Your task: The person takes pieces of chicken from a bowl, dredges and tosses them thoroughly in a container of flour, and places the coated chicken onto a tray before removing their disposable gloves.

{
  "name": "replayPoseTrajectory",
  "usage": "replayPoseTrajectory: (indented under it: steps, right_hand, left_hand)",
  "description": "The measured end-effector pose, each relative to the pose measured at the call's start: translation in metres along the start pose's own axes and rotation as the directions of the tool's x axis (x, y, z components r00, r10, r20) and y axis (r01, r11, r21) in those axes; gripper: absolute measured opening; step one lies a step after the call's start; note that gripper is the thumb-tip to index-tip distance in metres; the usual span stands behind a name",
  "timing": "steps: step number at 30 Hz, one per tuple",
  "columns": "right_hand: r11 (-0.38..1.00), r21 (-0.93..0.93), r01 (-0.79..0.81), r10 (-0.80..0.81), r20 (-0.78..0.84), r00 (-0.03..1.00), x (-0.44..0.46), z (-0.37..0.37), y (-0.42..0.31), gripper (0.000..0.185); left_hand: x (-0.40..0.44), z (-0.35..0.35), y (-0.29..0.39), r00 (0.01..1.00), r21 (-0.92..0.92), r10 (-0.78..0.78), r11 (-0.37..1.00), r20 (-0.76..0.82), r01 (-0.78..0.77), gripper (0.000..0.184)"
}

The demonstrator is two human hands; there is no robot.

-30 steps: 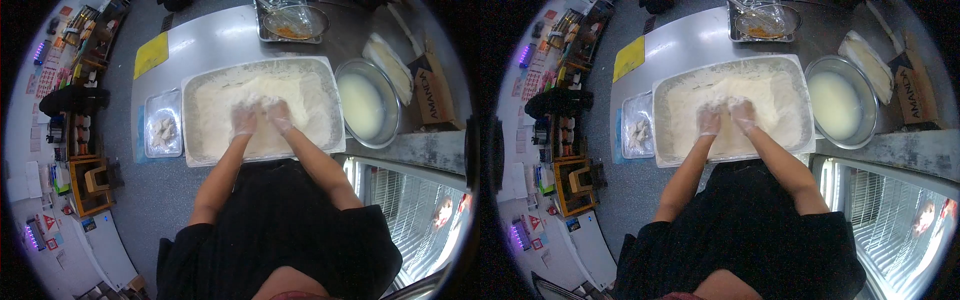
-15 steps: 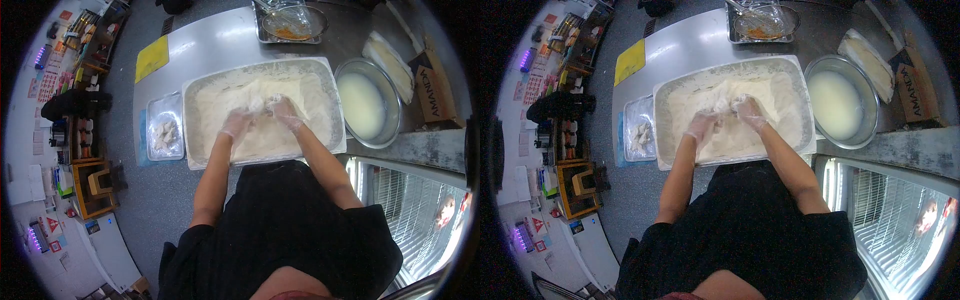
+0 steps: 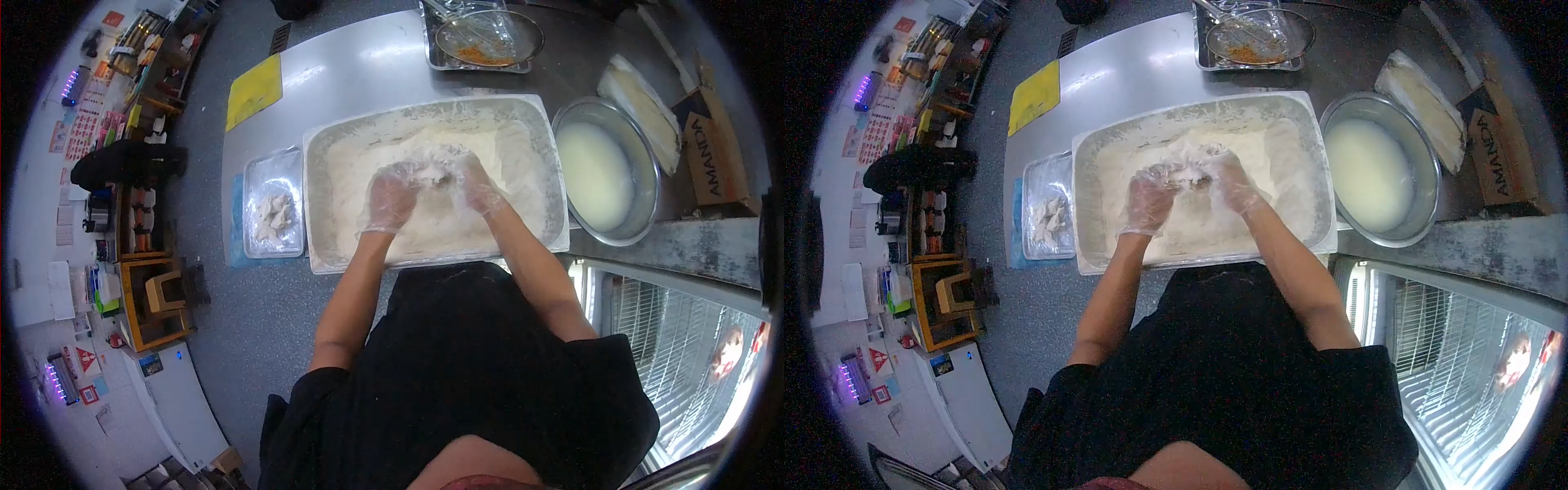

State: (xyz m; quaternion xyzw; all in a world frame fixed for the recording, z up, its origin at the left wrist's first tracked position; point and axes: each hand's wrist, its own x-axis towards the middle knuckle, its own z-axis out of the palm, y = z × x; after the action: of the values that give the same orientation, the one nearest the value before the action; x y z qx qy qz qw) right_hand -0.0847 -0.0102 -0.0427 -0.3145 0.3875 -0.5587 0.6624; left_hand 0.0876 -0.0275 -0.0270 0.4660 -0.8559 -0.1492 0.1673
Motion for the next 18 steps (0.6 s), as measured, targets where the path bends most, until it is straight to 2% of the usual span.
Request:
replayPoseTrajectory:
  steps: [1,2,4,5,7,8,10,11,12,13,14,15,16,18]
  right_hand:
    - [0.924,-0.364,0.121,-0.107,0.058,0.993,-0.002,0.0,-0.002,0.018]
    - [0.924,-0.363,0.119,-0.105,0.058,0.993,-0.002,-0.003,0.001,0.018]
    - [0.823,-0.542,0.167,-0.201,-0.003,0.98,0.001,-0.01,0.006,0.019]
    - [0.823,-0.543,0.167,-0.202,-0.004,0.979,-0.001,-0.009,0.001,0.019]
    - [0.627,-0.779,0.009,-0.173,-0.128,0.977,-0.008,-0.003,-0.013,0.022]
    - [0.626,-0.779,0.011,-0.17,-0.123,0.978,-0.007,-0.003,-0.012,0.022]
    - [0.596,-0.802,-0.032,-0.174,-0.168,0.97,-0.005,-0.008,-0.009,0.023]
    - [0.597,-0.802,-0.031,-0.171,-0.165,0.971,0.002,-0.02,0.005,0.023]
    - [0.481,-0.87,0.111,-0.27,-0.026,0.962,0.014,-0.038,0.031,0.022]
    - [0.345,-0.905,0.249,-0.35,0.123,0.929,0.02,-0.047,0.045,0.022]
    - [0.344,-0.905,0.25,-0.348,0.124,0.929,0.015,-0.038,0.037,0.022]
    - [0.525,-0.827,0.202,-0.327,0.024,0.945,0.003,-0.018,0.018,0.021]
    - [0.684,-0.713,0.153,-0.287,-0.071,0.955,-0.003,-0.005,0.005,0.02]
    - [0.665,-0.731,0.15,-0.263,-0.041,0.964,-0.002,-0.006,-0.001,0.02]
  left_hand:
    - [0.0,-0.003,0.005,0.997,-0.029,-0.076,0.997,0.021,0.077,0.03]
    - [-0.001,-0.004,0.003,0.997,-0.029,-0.077,0.997,0.023,0.078,0.03]
    - [-0.001,-0.005,-0.005,0.986,-0.234,-0.163,0.959,0.021,0.163,0.031]
    - [-0.004,-0.002,-0.014,0.987,-0.235,-0.162,0.959,0.02,0.162,0.031]
    - [-0.012,0.008,-0.037,0.98,-0.042,-0.179,0.982,0.089,0.183,0.033]
    - [-0.012,0.01,-0.038,0.979,-0.041,-0.184,0.981,0.087,0.188,0.033]
    - [-0.009,0.016,-0.041,0.935,-0.355,-0.292,0.868,0.202,0.348,0.032]
    - [-0.009,0.022,-0.044,0.934,-0.354,-0.296,0.867,0.201,0.351,0.032]
    - [-0.011,0.03,-0.048,0.998,-0.134,0.07,0.989,-0.004,-0.07,0.032]
    - [-0.011,0.037,-0.051,0.878,0.16,0.466,0.88,-0.105,-0.448,0.032]
    - [-0.011,0.045,-0.049,0.879,0.16,0.464,0.881,-0.106,-0.446,0.032]
    - [-0.011,0.052,-0.047,0.983,-0.284,0.178,0.945,0.036,-0.161,0.03]
    - [-0.01,0.056,-0.045,0.957,-0.611,-0.04,0.762,0.287,0.215,0.029]
    - [-0.007,0.047,-0.045,0.961,-0.594,-0.049,0.777,0.272,0.207,0.023]
